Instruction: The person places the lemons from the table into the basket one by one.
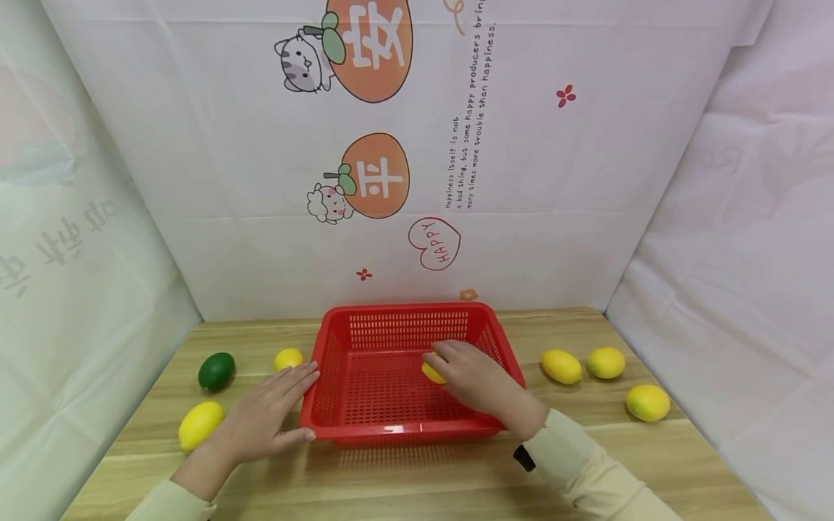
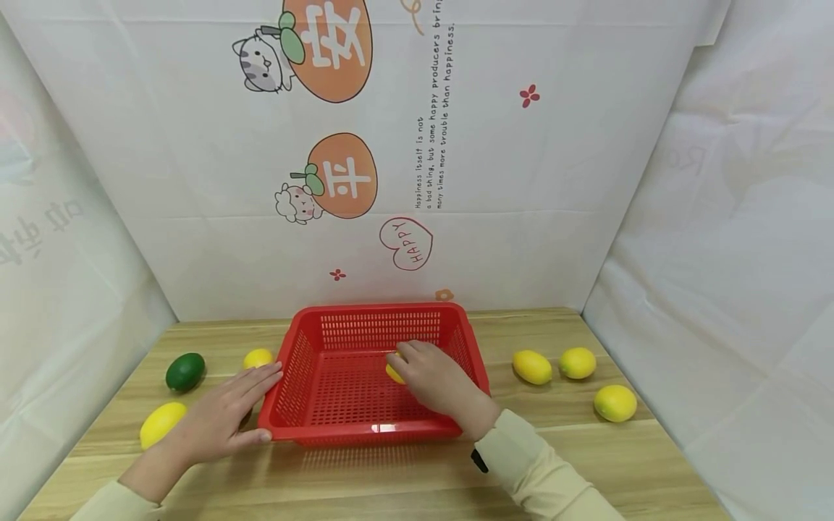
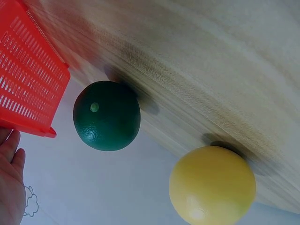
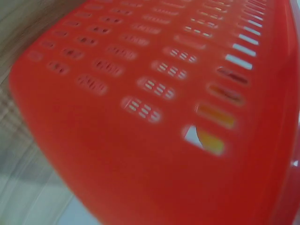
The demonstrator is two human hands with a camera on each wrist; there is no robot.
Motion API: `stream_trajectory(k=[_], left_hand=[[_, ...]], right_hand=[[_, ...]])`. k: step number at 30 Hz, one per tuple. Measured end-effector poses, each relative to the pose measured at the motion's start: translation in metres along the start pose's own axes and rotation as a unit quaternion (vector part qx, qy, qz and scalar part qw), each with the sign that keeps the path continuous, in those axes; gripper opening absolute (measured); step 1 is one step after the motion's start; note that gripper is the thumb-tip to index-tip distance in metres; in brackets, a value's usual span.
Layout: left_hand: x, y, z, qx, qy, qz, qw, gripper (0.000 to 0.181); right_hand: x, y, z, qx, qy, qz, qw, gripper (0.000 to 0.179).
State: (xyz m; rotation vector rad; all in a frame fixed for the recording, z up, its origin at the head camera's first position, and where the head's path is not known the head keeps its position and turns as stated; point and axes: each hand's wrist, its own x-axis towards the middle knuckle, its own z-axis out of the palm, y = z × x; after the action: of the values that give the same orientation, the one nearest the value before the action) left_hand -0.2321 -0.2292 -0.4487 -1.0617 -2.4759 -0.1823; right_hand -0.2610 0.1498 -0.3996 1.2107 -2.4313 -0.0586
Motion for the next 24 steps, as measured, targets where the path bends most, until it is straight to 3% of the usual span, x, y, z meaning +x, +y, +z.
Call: stream_trajectory(k=[24], left_hand=[[0.0, 0.0, 0.0, 0.001, 0.003, 0.001, 1.0, 0.085]], right_hand=[[0.011, -0.016, 0.004, 0.049, -0.046, 0.002, 0.9977, 0.055]])
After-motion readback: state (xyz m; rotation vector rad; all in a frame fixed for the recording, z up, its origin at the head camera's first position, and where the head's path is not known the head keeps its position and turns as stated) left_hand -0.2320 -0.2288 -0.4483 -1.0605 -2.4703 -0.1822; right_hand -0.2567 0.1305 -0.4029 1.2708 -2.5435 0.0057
